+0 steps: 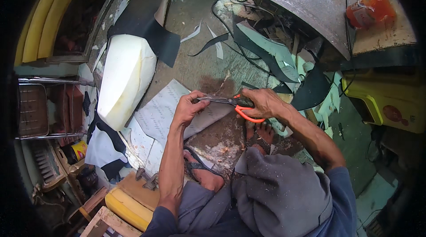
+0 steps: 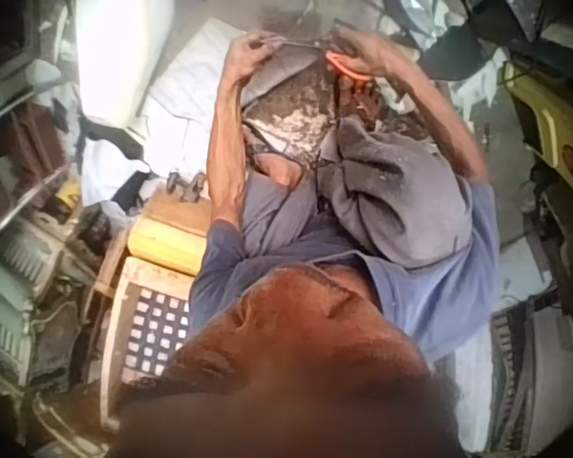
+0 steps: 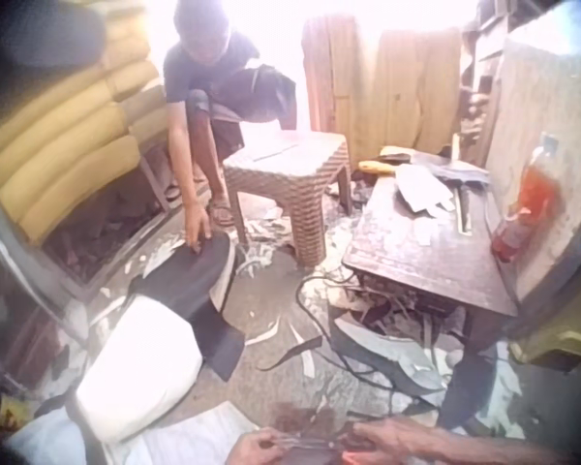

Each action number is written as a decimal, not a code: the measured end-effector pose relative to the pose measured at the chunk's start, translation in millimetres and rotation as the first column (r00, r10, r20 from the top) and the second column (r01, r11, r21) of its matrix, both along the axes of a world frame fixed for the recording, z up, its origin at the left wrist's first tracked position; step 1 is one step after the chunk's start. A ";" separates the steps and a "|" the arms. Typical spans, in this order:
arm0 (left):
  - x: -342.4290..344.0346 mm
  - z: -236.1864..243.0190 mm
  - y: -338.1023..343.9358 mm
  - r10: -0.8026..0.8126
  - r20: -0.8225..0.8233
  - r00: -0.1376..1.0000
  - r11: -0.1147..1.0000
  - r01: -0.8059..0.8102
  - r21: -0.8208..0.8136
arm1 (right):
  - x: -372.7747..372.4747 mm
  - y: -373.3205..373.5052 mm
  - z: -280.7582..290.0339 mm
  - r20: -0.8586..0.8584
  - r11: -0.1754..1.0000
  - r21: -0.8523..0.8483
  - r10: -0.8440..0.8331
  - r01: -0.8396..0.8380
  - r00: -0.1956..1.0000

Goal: The person is sitting on the floor in a workshop, using scissors to cut a piece of black fabric. They then drape the fabric over a white foam seat, smooth it out, and trim the excess material to fit the seat's shape. The person also cuts a smaller piece of patterned fabric and places it on the seat.

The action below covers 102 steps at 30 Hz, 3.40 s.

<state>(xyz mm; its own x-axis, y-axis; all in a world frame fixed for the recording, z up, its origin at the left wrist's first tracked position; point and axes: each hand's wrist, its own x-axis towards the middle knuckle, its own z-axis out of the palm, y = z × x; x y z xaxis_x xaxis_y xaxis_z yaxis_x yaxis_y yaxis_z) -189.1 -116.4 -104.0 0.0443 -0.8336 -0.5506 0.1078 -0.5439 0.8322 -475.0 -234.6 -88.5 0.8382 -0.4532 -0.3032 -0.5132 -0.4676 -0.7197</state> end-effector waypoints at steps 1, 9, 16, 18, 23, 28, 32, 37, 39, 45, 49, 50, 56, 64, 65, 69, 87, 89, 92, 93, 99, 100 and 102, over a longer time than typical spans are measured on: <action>-0.7 0.9 0.4 0.004 -0.001 1.000 1.000 -0.004 0.002 | 0.2 0.1 0.1 0.009 1.000 -0.003 0.001 -0.001 1.000; -3.8 -0.9 0.7 0.032 0.025 0.999 0.999 -0.032 0.010 | -1.4 1.3 -0.6 0.077 0.999 -0.030 -0.025 0.028 0.997; -2.5 -1.7 3.3 0.022 0.045 0.999 1.000 -0.021 -0.014 | -4.7 5.0 -4.5 0.101 0.999 -0.005 -0.033 0.034 0.994; -3.4 -0.7 2.7 0.030 0.037 0.999 1.000 -0.030 -0.010 | -4.7 6.2 -5.6 0.120 0.999 0.009 -0.041 0.041 0.992; -3.1 0.2 3.9 0.029 0.016 0.999 1.000 -0.029 0.000 | -4.0 6.3 -4.0 0.057 0.986 0.165 -0.041 0.032 0.997; -2.7 0.0 5.3 0.027 0.008 1.000 0.999 -0.027 -0.016 | -4.8 2.7 -1.7 0.066 0.982 0.189 -0.016 0.003 0.998; -4.2 5.6 3.5 0.010 0.026 1.000 1.000 -0.009 -0.021 | -4.1 -5.6 3.7 0.066 0.997 0.063 0.048 -0.053 0.997; -4.4 10.3 2.7 -0.016 0.033 0.999 1.000 0.017 -0.019 | 1.3 -18.2 13.4 0.056 0.996 0.017 0.088 -0.089 0.995; -5.3 11.4 2.5 -0.015 0.016 1.000 1.000 0.015 -0.011 | 1.4 -24.7 19.2 -0.002 0.993 0.047 0.113 -0.113 0.994; -9.9 6.6 5.6 0.005 -0.007 1.000 1.000 -0.005 -0.004 | 4.5 -41.3 31.6 0.004 0.977 -0.008 0.215 -0.215 0.977; -11.0 4.4 5.6 0.001 -0.006 1.000 1.000 -0.001 -0.004 | 0.1 -54.3 33.3 -0.004 0.962 -0.069 0.265 -0.265 0.964; -8.0 3.2 7.4 0.005 0.006 1.000 1.000 -0.005 -0.006 | 2.2 -56.3 33.3 -0.004 0.957 -0.081 0.279 -0.278 0.960; -11.2 15.6 2.6 -0.031 0.039 0.999 0.998 0.033 -0.051 | -43.7 -63.3 -9.4 -0.120 0.787 -0.605 -0.245 0.125 0.962; 28.6 58.5 11.0 -0.194 0.487 0.852 0.865 0.383 -0.325 | 69.1 44.7 35.3 0.195 0.977 0.193 -0.128 0.090 0.972; 49.6 70.3 18.7 -0.240 0.464 0.853 0.900 0.375 -0.223 | 67.8 39.9 45.3 0.166 0.974 0.211 -0.113 0.076 0.980; 209.7 75.8 104.6 0.013 0.785 0.619 0.999 0.032 -0.041 | 54.0 24.7 106.7 0.158 0.976 0.218 -0.055 0.020 0.986; 170.1 -9.1 196.0 0.883 -0.010 0.470 0.470 -0.883 0.014 | 51.9 7.5 330.9 0.325 0.890 0.188 -0.455 0.415 0.829; 106.3 -33.2 217.7 0.848 0.178 0.499 0.523 -0.844 -0.124 | 65.9 11.9 334.2 0.352 0.830 0.273 -0.557 0.486 0.752; 14.4 12.5 199.4 0.680 -0.088 0.728 0.730 -0.661 0.175 | 70.4 4.4 340.2 0.361 0.829 0.306 -0.555 0.468 0.749; 8.0 16.5 208.0 0.558 -0.091 0.825 0.824 -0.539 0.173 | 82.1 -0.1 334.5 0.359 0.860 0.299 -0.504 0.414 0.786; 44.5 33.7 177.9 0.720 -0.133 0.681 0.692 -0.719 0.061 | 170.1 10.8 263.6 0.509 0.957 0.273 -0.056 -0.099 0.859; 51.2 42.7 169.7 0.763 -0.207 0.612 0.633 -0.773 0.045 | 166.9 -3.0 241.1 0.404 0.986 0.160 -0.028 -0.041 0.914; 62.9 51.6 160.2 0.812 -0.187 0.553 0.554 -0.831 -0.048 | 154.6 -29.1 176.1 0.249 0.991 0.060 -0.129 0.118 0.960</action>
